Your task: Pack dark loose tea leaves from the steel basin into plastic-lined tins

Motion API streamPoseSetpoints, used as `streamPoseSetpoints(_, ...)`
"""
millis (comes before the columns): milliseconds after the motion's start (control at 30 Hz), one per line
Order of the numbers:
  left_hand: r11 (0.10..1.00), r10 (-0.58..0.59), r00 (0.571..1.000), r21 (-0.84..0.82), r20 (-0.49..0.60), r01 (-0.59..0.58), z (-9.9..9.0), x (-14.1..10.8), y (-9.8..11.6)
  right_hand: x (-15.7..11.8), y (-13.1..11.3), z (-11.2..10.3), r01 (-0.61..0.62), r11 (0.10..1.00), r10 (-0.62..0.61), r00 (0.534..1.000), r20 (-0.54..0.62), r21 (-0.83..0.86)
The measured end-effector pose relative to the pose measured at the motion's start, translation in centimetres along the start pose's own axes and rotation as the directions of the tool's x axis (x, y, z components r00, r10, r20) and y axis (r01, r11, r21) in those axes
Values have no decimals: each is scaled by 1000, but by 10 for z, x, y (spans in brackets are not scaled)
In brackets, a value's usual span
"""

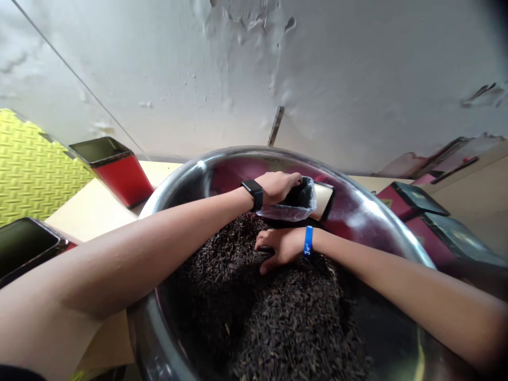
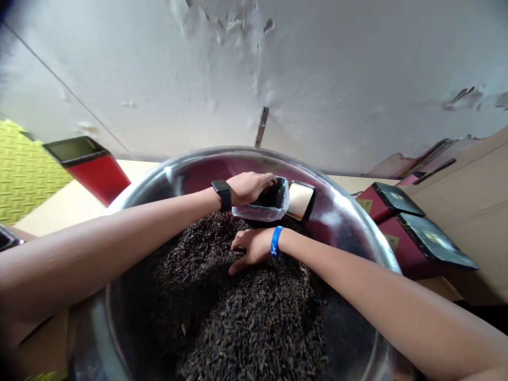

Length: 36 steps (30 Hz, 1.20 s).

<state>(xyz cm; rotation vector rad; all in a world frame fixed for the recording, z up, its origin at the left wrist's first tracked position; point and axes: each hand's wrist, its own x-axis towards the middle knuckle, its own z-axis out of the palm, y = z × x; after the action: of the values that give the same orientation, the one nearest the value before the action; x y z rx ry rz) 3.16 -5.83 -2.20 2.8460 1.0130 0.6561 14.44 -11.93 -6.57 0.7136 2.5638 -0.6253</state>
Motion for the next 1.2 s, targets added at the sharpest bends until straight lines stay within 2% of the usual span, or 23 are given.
streamPoseSetpoints(133, 999, 20, 997, -25, -72, -22, 2, -1, 2, -4, -12, -9, -13, 998, 7, 996, 92, 60)
streamPoseSetpoints(267, 999, 43, 968, 5, -248, -43, 1, -4, 8, -8, -19, -14, -31, 995, 17, 989, 147, 97)
streamPoseSetpoints(367, 996, -25, 927, 68, -373, 54, 3, -3, 11, -9, -20, -14, -40, 993, 21, 985, 171, 108)
streamPoseSetpoints(433, 988, -104, 909, 66, -404, 142, 6, -1, 9, -10, -21, -14, -24, 995, 9, 987, 159, 93)
streamPoseSetpoints(600, 982, -184, 965, -83, -185, 172, 11, 7, -10, -13, -27, -18, 74, 997, -75, 996, 48, 15)
streamPoseSetpoints(733, 945, -269, 950, -233, -157, 229, 7, 9, -19, -19, -40, -24, 164, 987, -163, 984, -76, -5)
streamPoseSetpoints(867, 877, -305, 952, -395, -22, 272, 2, 9, -21, -31, -47, -39, 230, 973, -223, 943, -245, -2)
streamPoseSetpoints(1000, 834, -266, 958, -473, 111, 286, -3, 8, -24, -47, -36, -59, 196, 978, -138, 860, -490, 69)
streamPoseSetpoints(1100, 820, -228, 960, -499, 162, 279, -5, 7, -29, -55, -17, -69, 59, 997, -11, 750, -661, 50)
streamPoseSetpoints(1200, 842, -206, 966, -475, 157, 257, -3, 8, -31, -57, 4, -69, -109, 994, 79, 662, -746, 9)
